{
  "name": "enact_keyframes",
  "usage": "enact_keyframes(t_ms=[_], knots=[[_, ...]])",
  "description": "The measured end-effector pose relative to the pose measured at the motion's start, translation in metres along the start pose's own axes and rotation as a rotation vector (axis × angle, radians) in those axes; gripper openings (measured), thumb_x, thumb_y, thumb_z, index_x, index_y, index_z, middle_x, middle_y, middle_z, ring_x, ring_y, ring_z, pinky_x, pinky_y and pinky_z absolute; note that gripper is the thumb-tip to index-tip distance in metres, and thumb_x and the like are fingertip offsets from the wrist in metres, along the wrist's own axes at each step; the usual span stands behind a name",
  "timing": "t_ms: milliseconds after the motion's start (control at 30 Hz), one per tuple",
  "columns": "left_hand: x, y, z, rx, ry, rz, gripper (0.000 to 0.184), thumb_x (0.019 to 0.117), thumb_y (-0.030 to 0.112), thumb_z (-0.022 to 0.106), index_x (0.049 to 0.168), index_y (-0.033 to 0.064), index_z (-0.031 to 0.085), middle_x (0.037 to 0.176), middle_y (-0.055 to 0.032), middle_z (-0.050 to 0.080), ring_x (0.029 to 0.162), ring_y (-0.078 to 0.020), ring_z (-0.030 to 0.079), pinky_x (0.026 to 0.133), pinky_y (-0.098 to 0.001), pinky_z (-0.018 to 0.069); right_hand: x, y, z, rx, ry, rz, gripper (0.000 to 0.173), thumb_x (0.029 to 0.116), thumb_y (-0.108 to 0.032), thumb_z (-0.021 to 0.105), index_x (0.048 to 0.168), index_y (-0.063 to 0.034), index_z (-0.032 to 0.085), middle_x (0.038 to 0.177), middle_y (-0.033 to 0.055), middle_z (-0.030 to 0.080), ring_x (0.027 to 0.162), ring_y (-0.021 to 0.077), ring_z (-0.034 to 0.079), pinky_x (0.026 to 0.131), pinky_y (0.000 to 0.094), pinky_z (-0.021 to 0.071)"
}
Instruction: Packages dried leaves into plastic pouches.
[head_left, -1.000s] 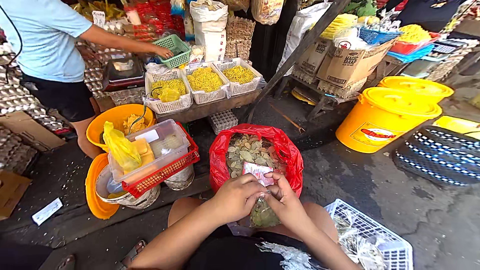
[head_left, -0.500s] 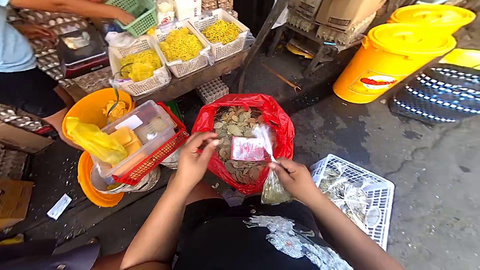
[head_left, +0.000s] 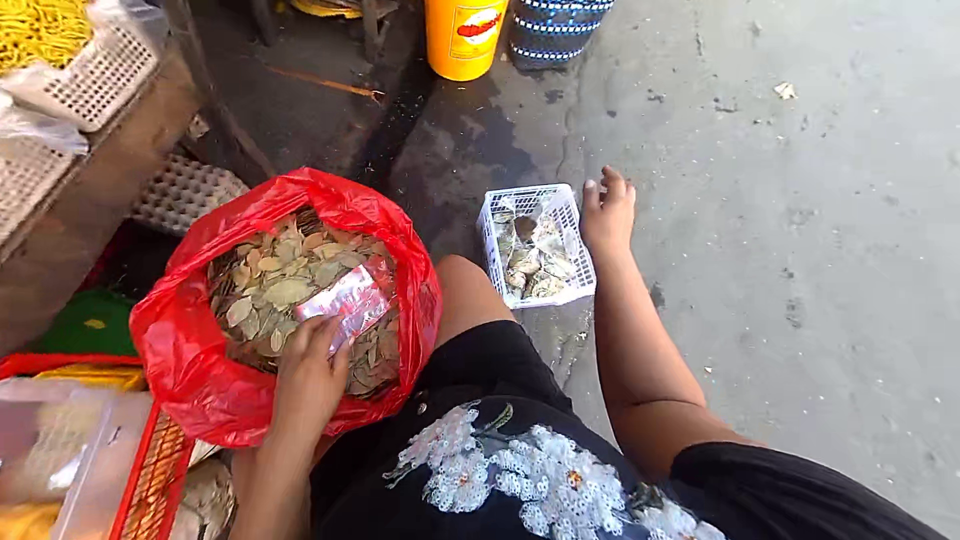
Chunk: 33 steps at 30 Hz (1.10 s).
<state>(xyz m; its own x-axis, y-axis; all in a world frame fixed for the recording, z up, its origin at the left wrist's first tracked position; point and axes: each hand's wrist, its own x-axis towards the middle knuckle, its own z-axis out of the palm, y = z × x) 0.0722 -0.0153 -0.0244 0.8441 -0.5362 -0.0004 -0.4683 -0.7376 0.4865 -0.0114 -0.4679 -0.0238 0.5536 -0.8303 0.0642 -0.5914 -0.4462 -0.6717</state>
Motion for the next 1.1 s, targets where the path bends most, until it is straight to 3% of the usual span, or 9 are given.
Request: enact_keyframes(t_ms=[167, 267, 367, 433, 533, 633, 767, 867, 1100], knots=[[0.024, -0.023, 0.043, 0.22, -0.173, -0.038, 0.06, 0.098, 0.025, 0.067, 0.148, -0.002, 0.05, 0.155, -0.0324, 0.04, 0.146, -0.0528, 0.034, 0.117, -0.0698, 0.0264, -0.081, -0.053, 0.056, 0.058, -0.331, -0.386, 0.046, 0.1068, -0.017, 0.049, 0.148, 0.003, 0.047, 0.145, 0.029, 0.05, 0.12, 0.0395, 0.063, 0.099, 0.0523, 0.0548], [0.015, -0.036, 0.053, 0.164, -0.036, 0.013, 0.03, 0.0997, 0.002, 0.053, 0.124, -0.0016, 0.071, 0.139, -0.0255, 0.061, 0.136, -0.0479, 0.051, 0.114, -0.0651, 0.0363, -0.132, -0.09, 0.09, 0.128, -0.543, -0.763, 0.041, 0.1057, -0.024, 0.054, 0.142, -0.0064, 0.059, 0.141, 0.017, 0.06, 0.125, 0.0294, 0.062, 0.105, 0.0476, 0.0521], [0.0, -0.043, 0.051, 0.058, 0.133, 0.0, 0.025, 0.0987, 0.0, 0.052, 0.107, -0.0057, 0.075, 0.122, -0.023, 0.071, 0.123, -0.0447, 0.063, 0.106, -0.0607, 0.0466, -0.162, -0.117, 0.111, 0.34, -0.695, -0.965, 0.032, 0.105, -0.017, 0.054, 0.131, -0.004, 0.068, 0.13, 0.0176, 0.068, 0.126, 0.0318, 0.062, 0.109, 0.0485, 0.0473], [-0.007, -0.047, 0.05, 0.01, 0.164, -0.02, 0.023, 0.0988, 0.006, 0.057, 0.107, -0.0064, 0.074, 0.121, -0.0231, 0.071, 0.122, -0.0443, 0.063, 0.106, -0.0595, 0.0469, -0.167, -0.125, 0.119, 0.308, -0.811, -0.951, 0.032, 0.1055, -0.017, 0.052, 0.129, -0.0025, 0.068, 0.126, 0.0188, 0.069, 0.124, 0.033, 0.062, 0.109, 0.0468, 0.0468], [-0.012, -0.043, 0.051, 0.092, 0.109, -0.006, 0.042, 0.0968, 0.022, 0.064, 0.129, -0.0042, 0.066, 0.126, -0.0295, 0.066, 0.124, -0.0525, 0.058, 0.105, -0.0694, 0.0417, -0.165, -0.136, 0.126, 0.006, -1.068, -0.688, 0.045, 0.1076, -0.027, 0.051, 0.146, -0.0038, 0.054, 0.144, 0.0235, 0.056, 0.136, 0.0381, 0.052, 0.115, 0.0524, 0.0407], [-0.003, -0.03, 0.059, 0.251, 0.116, -0.002, 0.062, 0.0876, 0.04, 0.077, 0.14, 0.0086, 0.063, 0.118, -0.0317, 0.065, 0.113, -0.0559, 0.059, 0.093, -0.0733, 0.0427, -0.169, -0.135, 0.136, -0.117, -1.054, -0.557, 0.054, 0.1045, -0.033, 0.058, 0.148, -0.0033, 0.051, 0.149, 0.0249, 0.05, 0.137, 0.043, 0.048, 0.111, 0.0593, 0.0408], [0.007, -0.018, 0.071, 0.235, 0.22, 0.027, 0.017, 0.0925, 0.017, 0.072, 0.105, 0.0083, 0.08, 0.107, -0.0258, 0.071, 0.107, -0.0506, 0.064, 0.096, -0.0714, 0.0421, -0.168, -0.136, 0.134, -0.116, -0.999, -0.557, 0.047, 0.1046, -0.03, 0.058, 0.144, -0.0054, 0.056, 0.147, 0.0236, 0.052, 0.136, 0.0427, 0.048, 0.111, 0.0589, 0.0413], [0.002, -0.024, 0.067, 0.013, 0.29, 0.004, 0.011, 0.0903, 0.006, 0.069, 0.09, 0.0008, 0.079, 0.11, -0.0262, 0.07, 0.111, -0.0513, 0.062, 0.097, -0.071, 0.0423, -0.163, -0.129, 0.122, 0.059, -0.974, -0.569, 0.04, 0.1054, -0.024, 0.056, 0.14, -0.0039, 0.06, 0.143, 0.0243, 0.055, 0.135, 0.0402, 0.051, 0.114, 0.0539, 0.0411], [-0.029, -0.047, 0.027, -0.662, 0.327, -0.073, 0.008, 0.0854, -0.01, 0.062, 0.092, -0.0115, 0.066, 0.109, -0.0145, 0.071, 0.11, -0.0086, 0.066, 0.097, -0.027, 0.0541, -0.176, -0.127, 0.11, 0.539, -0.951, -0.77, 0.022, 0.0945, 0.009, 0.051, 0.104, 0.0086, 0.07, 0.126, 0.0234, 0.067, 0.124, 0.0331, 0.062, 0.109, 0.0439, 0.0475]])
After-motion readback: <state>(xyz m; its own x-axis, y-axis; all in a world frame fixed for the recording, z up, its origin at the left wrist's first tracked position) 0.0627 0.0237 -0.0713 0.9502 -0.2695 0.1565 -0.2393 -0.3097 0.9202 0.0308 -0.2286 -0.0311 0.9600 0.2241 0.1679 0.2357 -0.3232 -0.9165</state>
